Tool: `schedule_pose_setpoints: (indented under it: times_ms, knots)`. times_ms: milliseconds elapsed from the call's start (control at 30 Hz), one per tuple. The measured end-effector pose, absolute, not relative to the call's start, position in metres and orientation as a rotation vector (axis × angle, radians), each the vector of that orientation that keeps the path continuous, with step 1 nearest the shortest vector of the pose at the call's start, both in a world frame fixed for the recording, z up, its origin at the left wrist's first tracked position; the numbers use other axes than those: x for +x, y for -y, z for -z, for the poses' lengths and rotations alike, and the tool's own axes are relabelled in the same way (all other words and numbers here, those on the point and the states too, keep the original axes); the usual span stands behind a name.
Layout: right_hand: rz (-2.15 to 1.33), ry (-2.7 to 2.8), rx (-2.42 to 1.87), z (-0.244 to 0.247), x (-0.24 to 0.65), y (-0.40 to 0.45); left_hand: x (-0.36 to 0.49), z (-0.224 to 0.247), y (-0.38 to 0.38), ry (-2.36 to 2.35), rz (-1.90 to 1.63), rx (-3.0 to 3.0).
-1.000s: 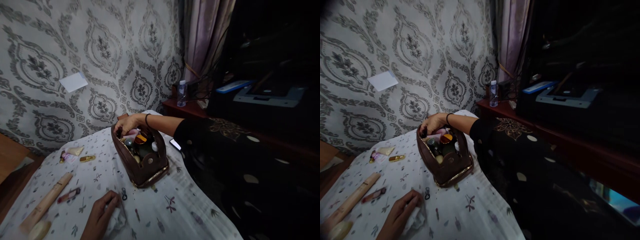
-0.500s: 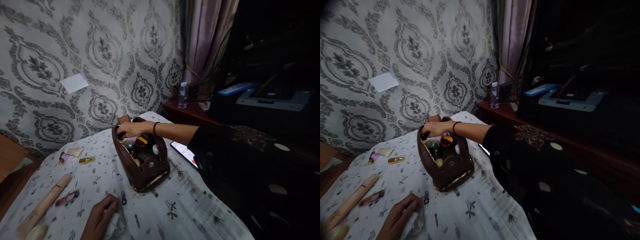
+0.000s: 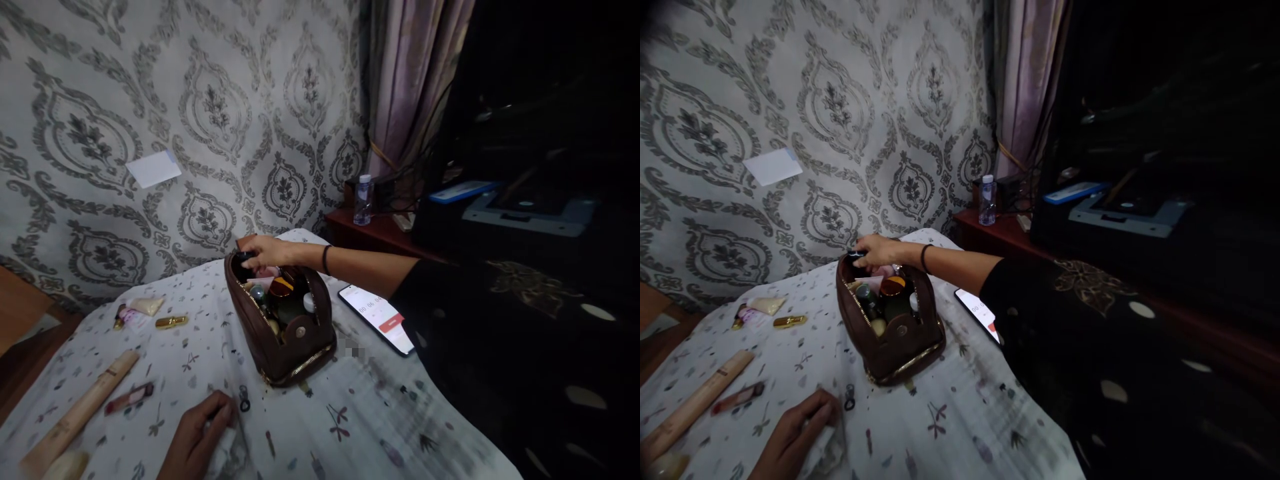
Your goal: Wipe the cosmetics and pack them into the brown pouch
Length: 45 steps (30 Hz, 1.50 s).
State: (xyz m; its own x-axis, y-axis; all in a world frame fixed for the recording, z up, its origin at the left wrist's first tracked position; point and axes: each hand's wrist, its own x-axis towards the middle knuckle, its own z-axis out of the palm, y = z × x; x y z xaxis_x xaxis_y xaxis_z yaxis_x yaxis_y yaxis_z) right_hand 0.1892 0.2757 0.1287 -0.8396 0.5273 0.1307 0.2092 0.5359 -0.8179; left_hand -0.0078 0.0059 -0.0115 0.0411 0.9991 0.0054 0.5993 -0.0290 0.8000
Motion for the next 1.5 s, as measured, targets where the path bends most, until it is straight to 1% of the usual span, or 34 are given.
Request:
schedule_pose_setpoints:
  times_ms: [67, 100, 267, 367, 433, 533, 600, 633, 700, 833, 967, 1167, 1267, 1500]
  knots:
    - [-1.373, 2.343, -0.569, -0.127, 0.185, -0.276, -0.005, 0.009, -0.006, -1.628, -0.826, 1.694]
    - [-1.388, 2.359, -0.542, -0.127, 0.181, -0.277, -0.004, 0.008, -0.006, -1.627, -0.823, 1.695]
    - [-1.076, 2.564, -0.461, -0.126, 0.169, -0.276, -0.003, 0.004, -0.004, -1.606, -0.822, 1.703]
    - [-1.018, 2.519, -0.488, -0.127, 0.168, -0.273, -0.004, 0.006, -0.004, -1.593, -0.829, 1.701]
    - [-1.131, 2.364, -0.589, -0.128, 0.169, -0.271, -0.004, 0.007, -0.004, -1.589, -0.831, 1.699]
    - [-1.479, 2.091, -0.763, -0.129, 0.172, -0.264, -0.006, 0.008, -0.005, -1.591, -0.822, 1.702]
    - [-1.646, 2.039, -0.817, -0.13, 0.172, -0.258, -0.006, 0.008, -0.005, -1.603, -0.816, 1.707]
    - [-1.666, 2.062, -0.837, -0.13, 0.172, -0.255, -0.006, 0.008, -0.004, -1.606, -0.813, 1.71]
    - [-1.592, 2.198, -0.877, -0.131, 0.17, -0.251, -0.006, 0.007, -0.004, -1.604, -0.811, 1.715]
    - [-1.312, 2.595, -0.894, -0.135, 0.161, -0.248, -0.005, 0.006, -0.004, -1.594, -0.812, 1.701]
    - [-1.225, 2.737, -0.908, -0.14, 0.15, -0.252, -0.005, 0.006, -0.004, -1.601, -0.803, 1.687]
    - [-1.258, 2.83, -0.929, -0.146, 0.146, -0.256, -0.008, 0.007, -0.004, -1.569, -0.746, 1.699]
    - [-1.292, 2.859, -0.995, -0.149, 0.149, -0.257, -0.007, 0.007, -0.003, -1.592, -0.789, 1.686]
    - [-1.321, 2.795, -0.96, -0.146, 0.149, -0.256, -0.005, 0.006, -0.004, -1.59, -0.784, 1.674]
